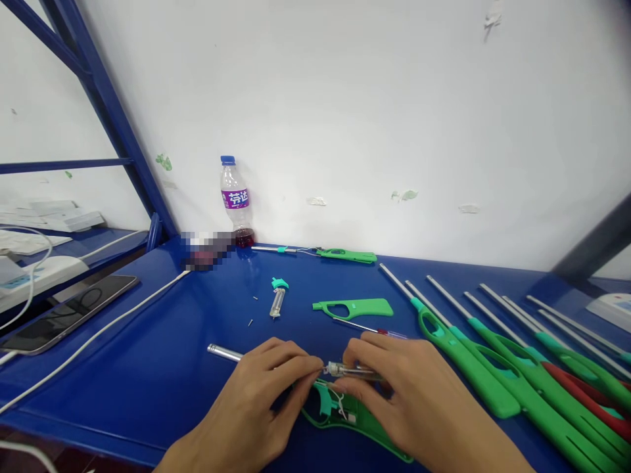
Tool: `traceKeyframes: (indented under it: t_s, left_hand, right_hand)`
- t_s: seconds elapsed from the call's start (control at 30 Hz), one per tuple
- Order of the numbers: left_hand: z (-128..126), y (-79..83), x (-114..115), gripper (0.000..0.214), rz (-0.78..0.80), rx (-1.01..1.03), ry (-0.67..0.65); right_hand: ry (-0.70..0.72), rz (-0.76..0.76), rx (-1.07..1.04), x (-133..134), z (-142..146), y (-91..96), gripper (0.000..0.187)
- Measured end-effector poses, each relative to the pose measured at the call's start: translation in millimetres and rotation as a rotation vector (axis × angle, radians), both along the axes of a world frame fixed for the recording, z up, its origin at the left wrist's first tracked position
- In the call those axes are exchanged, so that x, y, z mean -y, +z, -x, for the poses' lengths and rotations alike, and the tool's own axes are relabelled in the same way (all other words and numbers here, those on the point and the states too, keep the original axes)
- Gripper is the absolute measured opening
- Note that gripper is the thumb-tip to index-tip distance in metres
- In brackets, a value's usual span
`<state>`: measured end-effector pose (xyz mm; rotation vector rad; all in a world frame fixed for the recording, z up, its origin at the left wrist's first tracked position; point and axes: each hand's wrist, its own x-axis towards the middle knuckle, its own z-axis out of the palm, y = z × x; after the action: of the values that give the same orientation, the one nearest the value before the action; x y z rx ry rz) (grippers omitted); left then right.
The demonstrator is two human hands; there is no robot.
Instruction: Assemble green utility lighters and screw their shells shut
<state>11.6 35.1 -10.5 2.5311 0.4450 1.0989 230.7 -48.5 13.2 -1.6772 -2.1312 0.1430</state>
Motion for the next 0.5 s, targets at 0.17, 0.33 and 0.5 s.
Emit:
traceKeyframes:
  t_s: [0.17,0.33,0.5]
  left_hand:
    - [0.7,-2.9,-3.3,0.027,-0.061,0.028,-0.025]
    - [0.0,-3.9,-3.8,0.027,-0.087,0.040,-0.034]
    - [-0.6,-3.2,-3.5,0.028,-0.100,0.042,-0.042]
  right_hand:
    - [0.005,0.007,0.015,-1.1,-1.9,-4.6,0.022]
    - [0.001,0.035,-0.001,-0.4,-2.3,-3.8,0.021]
    - [0.004,0.040,-0.012,0.3,-0.2,2.7,0.028]
